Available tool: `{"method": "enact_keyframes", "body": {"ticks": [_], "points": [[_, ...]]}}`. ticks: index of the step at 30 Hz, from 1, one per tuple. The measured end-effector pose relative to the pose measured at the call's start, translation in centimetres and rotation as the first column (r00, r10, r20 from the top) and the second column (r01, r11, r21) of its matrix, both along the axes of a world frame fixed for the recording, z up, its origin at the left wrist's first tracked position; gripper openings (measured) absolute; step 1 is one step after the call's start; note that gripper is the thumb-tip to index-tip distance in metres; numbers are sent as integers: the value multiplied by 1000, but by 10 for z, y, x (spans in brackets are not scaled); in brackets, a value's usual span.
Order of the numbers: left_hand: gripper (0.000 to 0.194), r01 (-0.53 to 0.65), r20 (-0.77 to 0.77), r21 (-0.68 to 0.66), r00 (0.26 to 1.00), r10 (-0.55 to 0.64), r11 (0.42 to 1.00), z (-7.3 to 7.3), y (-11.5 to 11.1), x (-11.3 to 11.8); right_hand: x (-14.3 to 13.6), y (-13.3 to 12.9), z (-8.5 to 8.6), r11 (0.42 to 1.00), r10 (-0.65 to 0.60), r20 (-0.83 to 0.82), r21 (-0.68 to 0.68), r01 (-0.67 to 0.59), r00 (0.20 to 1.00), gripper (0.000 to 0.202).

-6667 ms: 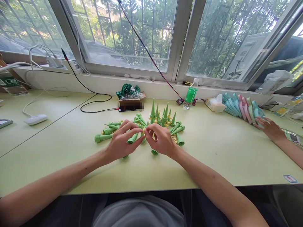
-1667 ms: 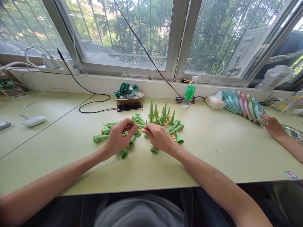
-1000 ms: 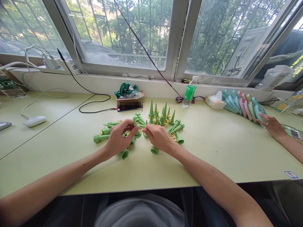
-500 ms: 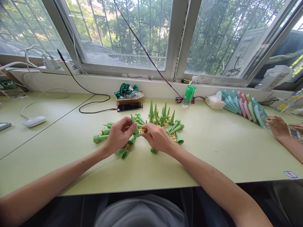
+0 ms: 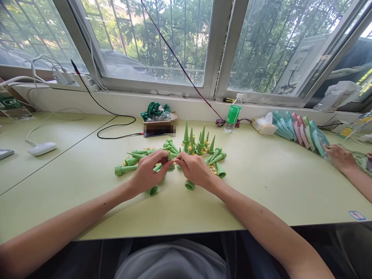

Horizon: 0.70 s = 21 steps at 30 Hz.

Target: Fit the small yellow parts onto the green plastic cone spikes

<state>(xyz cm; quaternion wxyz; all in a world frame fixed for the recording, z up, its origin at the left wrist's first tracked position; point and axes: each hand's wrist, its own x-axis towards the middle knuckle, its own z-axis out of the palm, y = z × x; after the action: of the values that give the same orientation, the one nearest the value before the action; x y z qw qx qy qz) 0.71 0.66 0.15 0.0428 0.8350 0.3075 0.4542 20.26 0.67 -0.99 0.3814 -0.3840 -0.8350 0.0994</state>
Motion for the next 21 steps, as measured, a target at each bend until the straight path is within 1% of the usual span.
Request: {"method": "enact_keyframes", "body": {"ticks": [5,10,16,18,21], "points": [[9,10,-5,-14,1000,-10,1000,1,0,0,0,-1,1,1000,-3,-8,-30,3,1000,19],[10,-24,15,-26,1000,25,999,2,1,0,-1,-3,2,999,4,-25,-44,-5,1000,23],[11,-52,64,-39,996,54,998,3,2,2,-1,-3,0,1000,-6,-28,-2,6,1000,16],[11,-63,92,-63,993,69,996,3,2,2,-1,-2,-2,1000,12,-31,16,-11,999,19],[10,-59,118,-135,990,75,989,3,3,1,0,-1,-3,999,30,-23,39,-29,999,22]]}}
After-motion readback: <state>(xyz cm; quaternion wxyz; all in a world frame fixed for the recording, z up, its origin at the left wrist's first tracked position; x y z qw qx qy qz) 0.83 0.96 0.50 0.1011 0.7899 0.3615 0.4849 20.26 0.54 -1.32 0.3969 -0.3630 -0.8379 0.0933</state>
